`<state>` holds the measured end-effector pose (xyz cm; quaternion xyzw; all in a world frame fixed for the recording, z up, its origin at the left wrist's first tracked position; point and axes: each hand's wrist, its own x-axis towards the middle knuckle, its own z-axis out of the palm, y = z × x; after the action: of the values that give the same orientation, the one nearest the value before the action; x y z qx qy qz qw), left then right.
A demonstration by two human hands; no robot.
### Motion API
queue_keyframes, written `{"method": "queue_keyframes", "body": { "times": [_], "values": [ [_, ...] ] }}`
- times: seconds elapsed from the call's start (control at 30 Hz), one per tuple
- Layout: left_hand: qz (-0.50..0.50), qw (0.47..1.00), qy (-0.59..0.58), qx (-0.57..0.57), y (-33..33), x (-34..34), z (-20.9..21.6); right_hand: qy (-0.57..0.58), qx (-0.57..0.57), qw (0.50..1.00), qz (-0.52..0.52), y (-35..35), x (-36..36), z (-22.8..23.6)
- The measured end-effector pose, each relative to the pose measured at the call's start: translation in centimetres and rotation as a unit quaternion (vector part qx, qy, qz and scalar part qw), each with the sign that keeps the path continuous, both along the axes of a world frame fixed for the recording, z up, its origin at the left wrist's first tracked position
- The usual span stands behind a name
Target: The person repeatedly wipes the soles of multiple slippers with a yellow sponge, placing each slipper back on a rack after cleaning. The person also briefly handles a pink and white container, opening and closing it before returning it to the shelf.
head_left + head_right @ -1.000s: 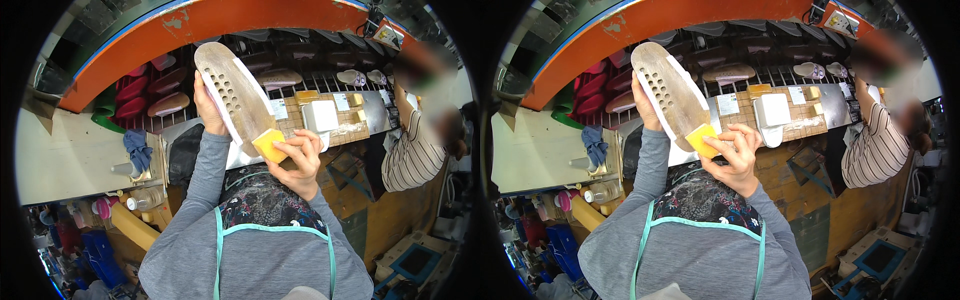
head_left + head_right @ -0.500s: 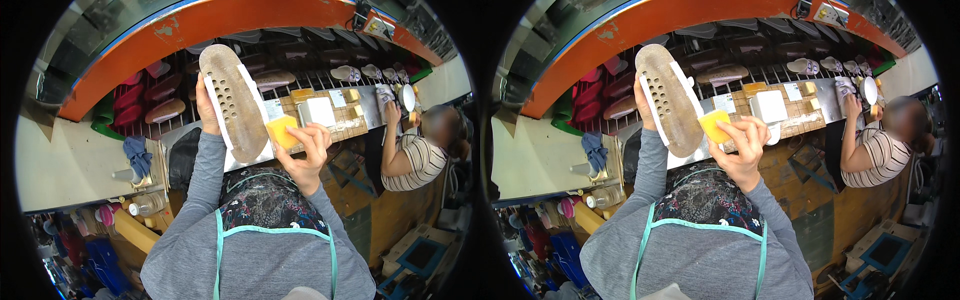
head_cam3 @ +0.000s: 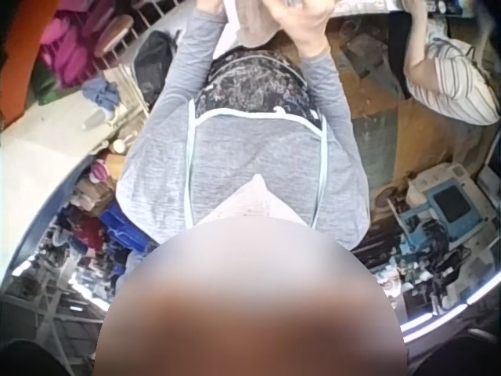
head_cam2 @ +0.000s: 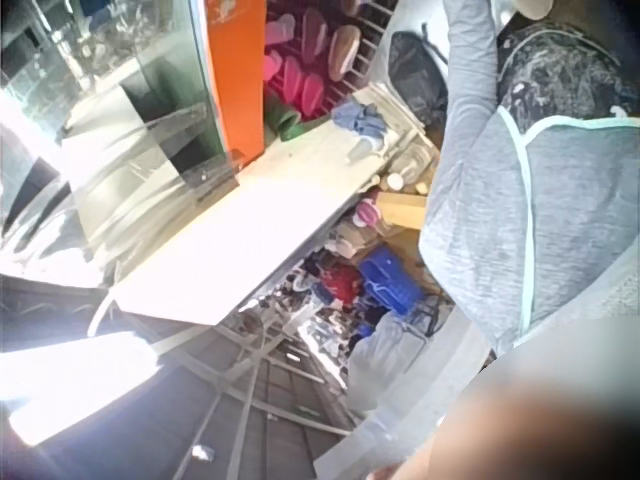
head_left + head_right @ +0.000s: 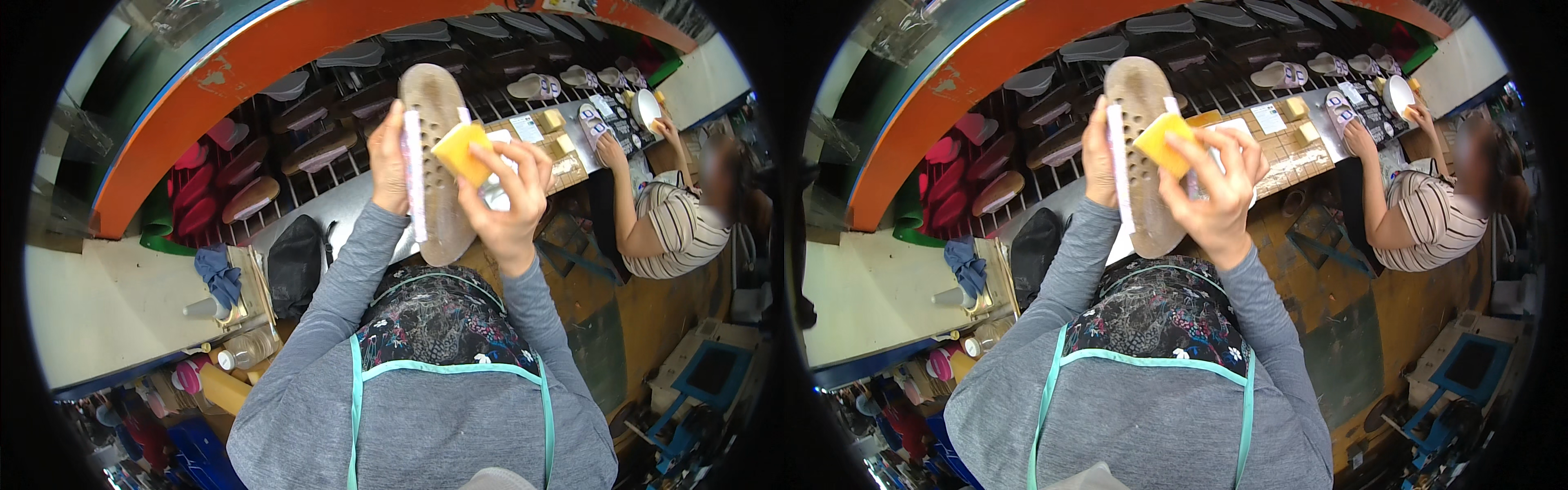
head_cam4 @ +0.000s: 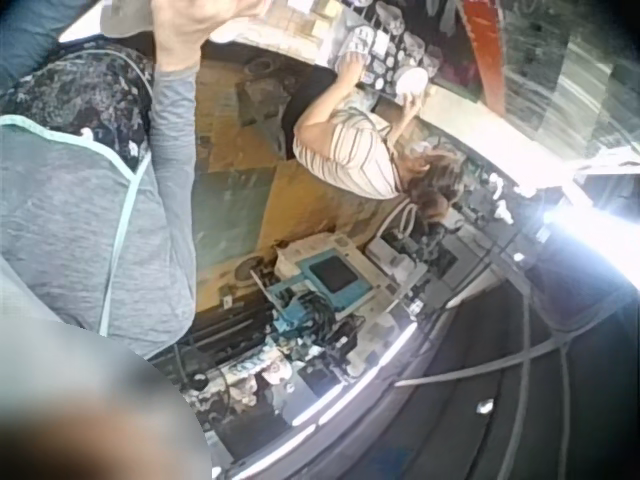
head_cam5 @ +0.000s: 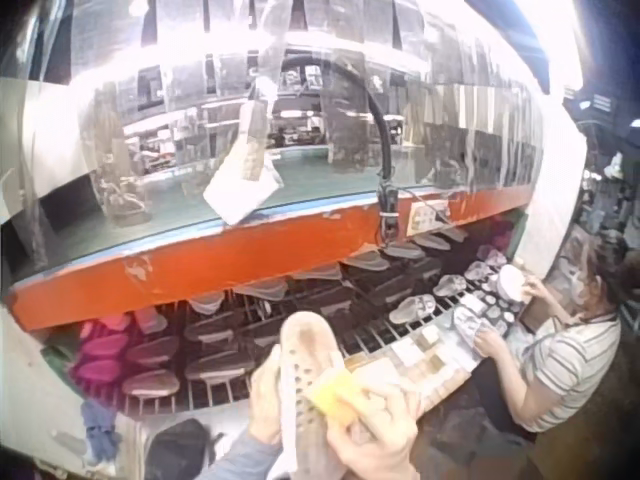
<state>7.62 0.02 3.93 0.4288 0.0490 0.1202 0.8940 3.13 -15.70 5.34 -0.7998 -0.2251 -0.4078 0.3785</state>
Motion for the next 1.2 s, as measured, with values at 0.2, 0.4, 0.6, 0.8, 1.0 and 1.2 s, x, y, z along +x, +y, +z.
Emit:
{"method": "queue_keyframes", "body": {
  "times": [0.2, 0.4, 0.6, 0.8, 1.0, 1.2],
  "values": [
    [0.066, 0.997, -0.004, -0.047, -0.7, 2.2, 0.9, 0.102, -0.022, 0.993, 0.053, -1.9, -2.7, -1.3],
    [0.165, 0.982, -0.087, 0.006, -1.1, 3.2, 0.5, 0.096, 0.005, 0.994, 0.051, -1.3, -4.9, -3.4],
    [0.157, 0.982, -0.098, 0.048, -1.6, 4.4, 0.4, 0.104, -0.012, 0.991, 0.088, -2.3, -4.7, -3.3],
    [0.077, 0.997, -0.018, 0.015, -3.4, 5.0, 0.0, 0.113, 0.079, 0.99, 0.04, -3.9, 0.2, -1.9],
    [0.061, 0.998, -0.005, -0.025, -2.8, 6.6, -0.4, 0.145, -0.004, 0.988, 0.044, -3.7, 0.5, -2.0],
    [0.096, 0.993, 0.041, -0.049, -1.5, 7.5, -1.3, 0.161, 0.058, 0.984, 0.057, -3.6, -2.3, -3.4]
  ]
}}
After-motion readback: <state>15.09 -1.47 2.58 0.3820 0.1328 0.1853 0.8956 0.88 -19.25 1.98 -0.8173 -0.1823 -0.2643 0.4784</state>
